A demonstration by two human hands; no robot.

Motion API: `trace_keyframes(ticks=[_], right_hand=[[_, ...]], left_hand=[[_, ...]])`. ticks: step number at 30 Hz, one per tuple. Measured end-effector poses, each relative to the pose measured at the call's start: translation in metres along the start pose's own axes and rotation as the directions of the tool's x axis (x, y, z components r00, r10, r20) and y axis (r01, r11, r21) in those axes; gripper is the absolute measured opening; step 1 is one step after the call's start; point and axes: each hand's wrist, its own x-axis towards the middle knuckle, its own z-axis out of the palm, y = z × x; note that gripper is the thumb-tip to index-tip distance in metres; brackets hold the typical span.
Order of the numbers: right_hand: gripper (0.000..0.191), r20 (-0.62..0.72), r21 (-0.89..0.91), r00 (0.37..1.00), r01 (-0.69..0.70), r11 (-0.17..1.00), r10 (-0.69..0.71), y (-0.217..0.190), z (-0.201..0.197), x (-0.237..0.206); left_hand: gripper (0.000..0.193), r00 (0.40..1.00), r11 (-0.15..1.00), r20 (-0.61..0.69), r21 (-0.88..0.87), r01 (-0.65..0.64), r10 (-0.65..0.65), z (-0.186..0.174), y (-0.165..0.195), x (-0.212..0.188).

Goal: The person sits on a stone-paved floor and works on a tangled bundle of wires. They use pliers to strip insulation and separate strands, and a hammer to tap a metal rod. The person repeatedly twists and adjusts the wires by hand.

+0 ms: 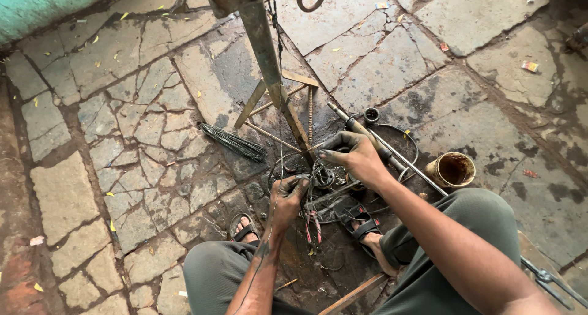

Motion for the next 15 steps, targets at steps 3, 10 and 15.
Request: trace_keyframes(ticks=[3, 10, 15], right_hand=[[0.035, 0.021, -0.477, 0.698, 0.636, 0.607, -0.716, -0.006, -0.001, -0.006], [0.025, 0.335, -0.513, 0.522, 0.799, 0.313, -0.785, -0.023, 0.002, -0.027], [0.03, 0.416, -0.48, 0.573, 0.798, 0.365, -0.706, -0.03, 0.004, -0.03]], left_hand=[[0.018, 0.999, 0.994, -0.043, 0.108, 0.017, -0.012, -0.002, 0.004, -0.001], [0.018, 0.998, 0.994, -0.035, 0.099, -0.043, 0.047, -0.01, 0.012, -0.002], [0.024, 0.994, 0.991, -0.006, 0.078, -0.107, 0.108, -0.011, 0.007, -0.001]])
